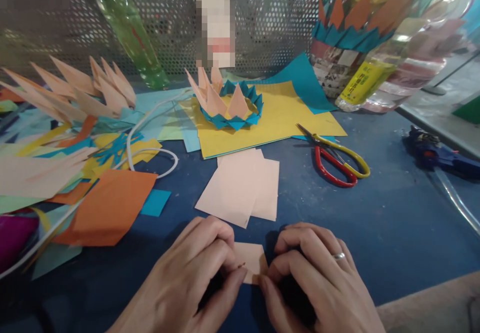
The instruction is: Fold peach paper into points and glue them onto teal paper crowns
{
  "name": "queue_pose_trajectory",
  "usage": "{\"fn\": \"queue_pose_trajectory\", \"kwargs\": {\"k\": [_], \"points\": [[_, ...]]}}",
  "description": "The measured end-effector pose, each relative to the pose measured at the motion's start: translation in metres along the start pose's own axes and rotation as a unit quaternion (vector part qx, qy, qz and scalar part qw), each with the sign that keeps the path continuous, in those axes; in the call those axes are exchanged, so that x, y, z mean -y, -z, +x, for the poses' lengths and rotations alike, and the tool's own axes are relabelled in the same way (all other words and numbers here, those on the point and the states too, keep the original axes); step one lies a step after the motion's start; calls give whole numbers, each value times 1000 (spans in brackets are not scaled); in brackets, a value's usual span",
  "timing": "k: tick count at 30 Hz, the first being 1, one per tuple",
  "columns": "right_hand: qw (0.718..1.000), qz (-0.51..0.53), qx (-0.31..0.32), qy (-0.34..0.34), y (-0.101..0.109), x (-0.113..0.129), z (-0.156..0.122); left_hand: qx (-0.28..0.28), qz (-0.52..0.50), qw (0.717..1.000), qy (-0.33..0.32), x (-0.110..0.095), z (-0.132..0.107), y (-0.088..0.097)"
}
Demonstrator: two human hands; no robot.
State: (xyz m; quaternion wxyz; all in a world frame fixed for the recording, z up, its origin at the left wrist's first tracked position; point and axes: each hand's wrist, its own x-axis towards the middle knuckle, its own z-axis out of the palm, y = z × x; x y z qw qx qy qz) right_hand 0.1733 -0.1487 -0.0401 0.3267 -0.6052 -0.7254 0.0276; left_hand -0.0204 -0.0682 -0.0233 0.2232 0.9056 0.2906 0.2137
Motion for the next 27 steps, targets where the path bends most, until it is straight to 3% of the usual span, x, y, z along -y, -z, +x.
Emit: {"fn": "queue_pose_trajectory", "kwargs": {"k": [6,16,27], "points": [[999,-6,27,-25,1,0,1,8,-10,1000,10,0,-1,0],[998,-19,44,-35,2,0,-2,-29,-33,998,52,-2,-4,-5],[993,-76,81,41,6,-4,-3,-8,-2,1000,26,-1,-11,-2]]}}
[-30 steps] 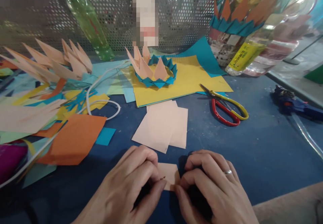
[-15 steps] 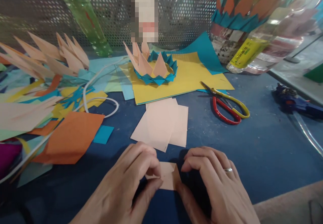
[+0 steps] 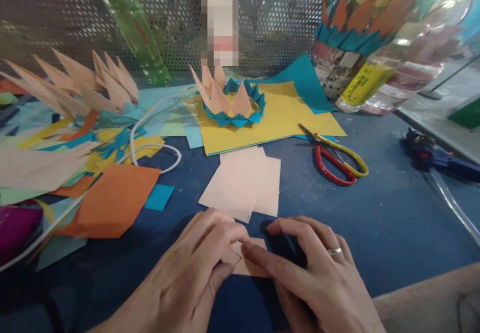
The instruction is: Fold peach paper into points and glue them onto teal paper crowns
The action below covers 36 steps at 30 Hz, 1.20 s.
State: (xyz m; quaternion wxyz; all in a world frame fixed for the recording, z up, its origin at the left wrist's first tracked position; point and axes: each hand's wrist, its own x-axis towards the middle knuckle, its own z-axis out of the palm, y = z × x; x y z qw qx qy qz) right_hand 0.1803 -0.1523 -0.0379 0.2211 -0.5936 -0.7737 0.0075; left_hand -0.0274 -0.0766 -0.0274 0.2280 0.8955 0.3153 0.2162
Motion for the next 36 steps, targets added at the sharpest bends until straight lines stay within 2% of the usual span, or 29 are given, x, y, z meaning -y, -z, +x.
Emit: {"fn": "queue_pose_trajectory", "kwargs": {"k": [3,6,9,13,15,20,24,28,36], "points": [[1000,0,1,2,1,0,-2,-13,30,999,-28,-1,-2,0],[1000,10,10,-4,3,3,-3,-18,80,992,-94,-1,-2,1],[999,22,8,-24,3,7,-2,-41,134,978,-155,0,-3,-1],[998,35,14,-50,3,10,0,-86,193,956,-205,4,-15,-7],[998,43,12,-48,4,11,0,-89,213,947,-224,6,-22,-11],[994,83,-12,-65,8,11,3,-104,215,946,-218,7,-28,-15],[989,119,3,-85,10,16,14,-109,222,944,-217,-1,-18,-3],[990,93,39,-94,9,22,27,-94,234,936,-246,-8,-10,11],[991,44,54,-118,9,32,35,-51,237,937,-252,-10,-15,16]]}}
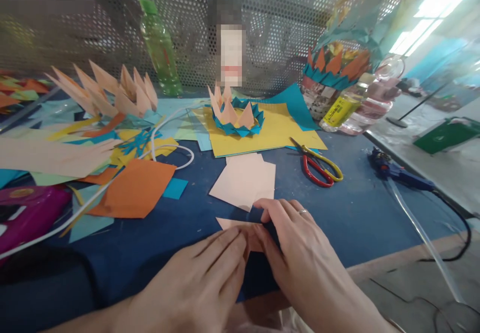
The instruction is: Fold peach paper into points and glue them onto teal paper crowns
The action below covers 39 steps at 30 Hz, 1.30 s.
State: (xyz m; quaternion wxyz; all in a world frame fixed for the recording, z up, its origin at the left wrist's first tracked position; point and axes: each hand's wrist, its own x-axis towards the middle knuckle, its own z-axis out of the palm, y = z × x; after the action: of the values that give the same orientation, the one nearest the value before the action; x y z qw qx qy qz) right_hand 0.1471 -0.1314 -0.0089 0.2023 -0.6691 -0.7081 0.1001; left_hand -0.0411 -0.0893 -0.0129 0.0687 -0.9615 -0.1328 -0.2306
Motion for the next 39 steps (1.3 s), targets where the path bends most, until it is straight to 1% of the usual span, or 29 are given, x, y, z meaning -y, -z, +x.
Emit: {"fn": "queue_pose_trajectory", "kwargs": {"k": [2,5,8,11,14,18,22,25,29,32,34,37,39], "points": [[1000,-8,9,-4,0,3,0,-7,-9,1000,-6,-1,0,2],[999,-21,22,-9,1,5,-1,-29,-5,1000,7,-5,0,2],[999,-22,35,-17,4,6,-1,-59,3,998,28,-7,-1,-3],[998,8,54,-7,9,9,-1,-78,-1,997,11,-6,-4,-10],[995,45,92,1,15,9,-4,-71,-9,997,-16,-3,-9,-17],[990,70,123,14,20,0,-16,-50,-24,998,-31,-1,-13,-23],[986,89,112,83,19,-11,-28,-9,-47,998,-35,-1,-12,-23],[983,88,94,132,19,-15,-32,-8,-45,998,-46,0,-10,-18],[979,71,74,176,23,-20,-26,-36,-45,998,-31,1,-4,-12],[973,78,71,207,26,-27,-18,-38,-45,998,-26,1,1,-8],[965,91,84,231,26,-32,-12,-45,-46,998,-28,-1,1,-6],[952,136,111,252,23,-40,-4,-97,-29,994,-47,-4,-3,-6],[943,170,120,258,21,-45,0,-112,-15,992,-61,-6,-7,-9]]}}
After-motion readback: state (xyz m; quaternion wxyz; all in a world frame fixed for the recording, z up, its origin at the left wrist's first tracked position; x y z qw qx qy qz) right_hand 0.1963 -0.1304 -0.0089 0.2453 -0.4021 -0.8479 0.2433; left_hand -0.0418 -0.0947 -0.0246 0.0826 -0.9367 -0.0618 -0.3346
